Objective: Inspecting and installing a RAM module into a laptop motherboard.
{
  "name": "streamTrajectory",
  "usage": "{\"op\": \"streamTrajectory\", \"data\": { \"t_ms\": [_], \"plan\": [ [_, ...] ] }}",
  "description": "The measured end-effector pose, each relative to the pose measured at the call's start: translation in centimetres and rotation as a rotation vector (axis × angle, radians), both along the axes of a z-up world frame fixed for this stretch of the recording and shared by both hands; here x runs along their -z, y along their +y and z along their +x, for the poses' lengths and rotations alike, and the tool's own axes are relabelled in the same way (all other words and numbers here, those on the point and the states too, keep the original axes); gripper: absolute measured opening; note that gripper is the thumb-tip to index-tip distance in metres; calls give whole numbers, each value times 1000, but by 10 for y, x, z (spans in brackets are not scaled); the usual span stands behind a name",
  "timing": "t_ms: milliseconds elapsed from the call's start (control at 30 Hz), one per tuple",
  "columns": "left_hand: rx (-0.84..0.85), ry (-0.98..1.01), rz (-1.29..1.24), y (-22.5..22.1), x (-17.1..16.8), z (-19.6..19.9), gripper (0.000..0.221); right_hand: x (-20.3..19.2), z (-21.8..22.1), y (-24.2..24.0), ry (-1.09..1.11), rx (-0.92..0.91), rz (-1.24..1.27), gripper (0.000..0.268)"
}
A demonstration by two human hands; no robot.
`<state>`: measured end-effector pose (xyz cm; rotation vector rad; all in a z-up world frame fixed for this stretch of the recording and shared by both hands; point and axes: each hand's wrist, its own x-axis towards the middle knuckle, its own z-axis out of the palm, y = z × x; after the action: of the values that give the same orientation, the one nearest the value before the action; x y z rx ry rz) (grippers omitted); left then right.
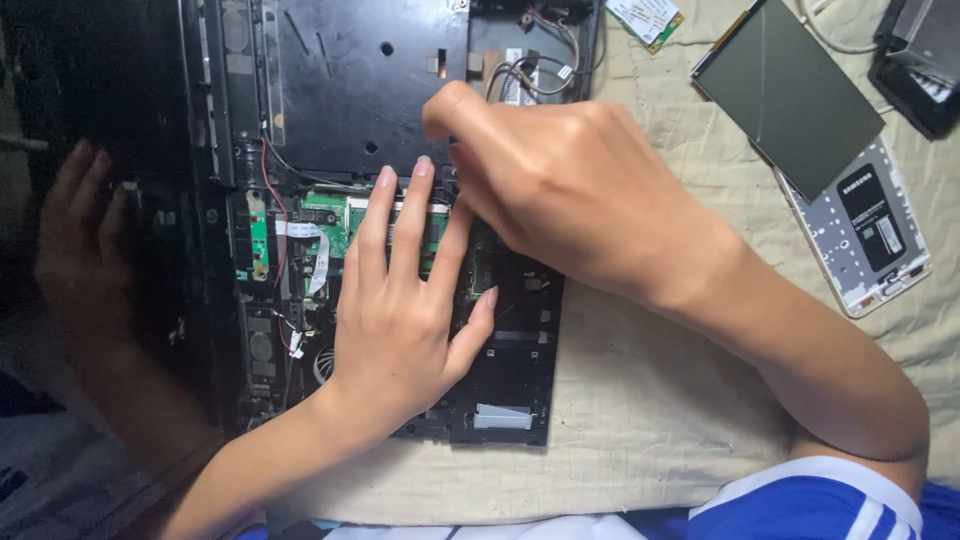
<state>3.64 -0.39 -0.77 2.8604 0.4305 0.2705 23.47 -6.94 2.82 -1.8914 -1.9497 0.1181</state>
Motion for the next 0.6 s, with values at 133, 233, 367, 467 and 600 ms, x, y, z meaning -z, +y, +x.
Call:
{"op": "streamTrajectory", "data": {
  "t_ms": [133, 233, 367, 467, 600],
  "plan": [
    [1, -41, -18, -1, 1, 2, 55, 8, -6, 3, -89, -14, 110, 16],
    [-5, -41, -12, -2, 2, 1, 57, 12, -5, 2, -161, 20, 118, 24],
    [-7, -36, 0, -2, 3, 1, 58, 10, -2, 4, -162, 8, 77, 32],
    [-11, -30, -6, -2, 5, 0, 58, 6, -2, 5, -147, -21, 50, 40],
    [-3, -22, -15, -1, 4, 0, 61, 4, -1, 5, -90, -28, 38, 28]
  ]
}}
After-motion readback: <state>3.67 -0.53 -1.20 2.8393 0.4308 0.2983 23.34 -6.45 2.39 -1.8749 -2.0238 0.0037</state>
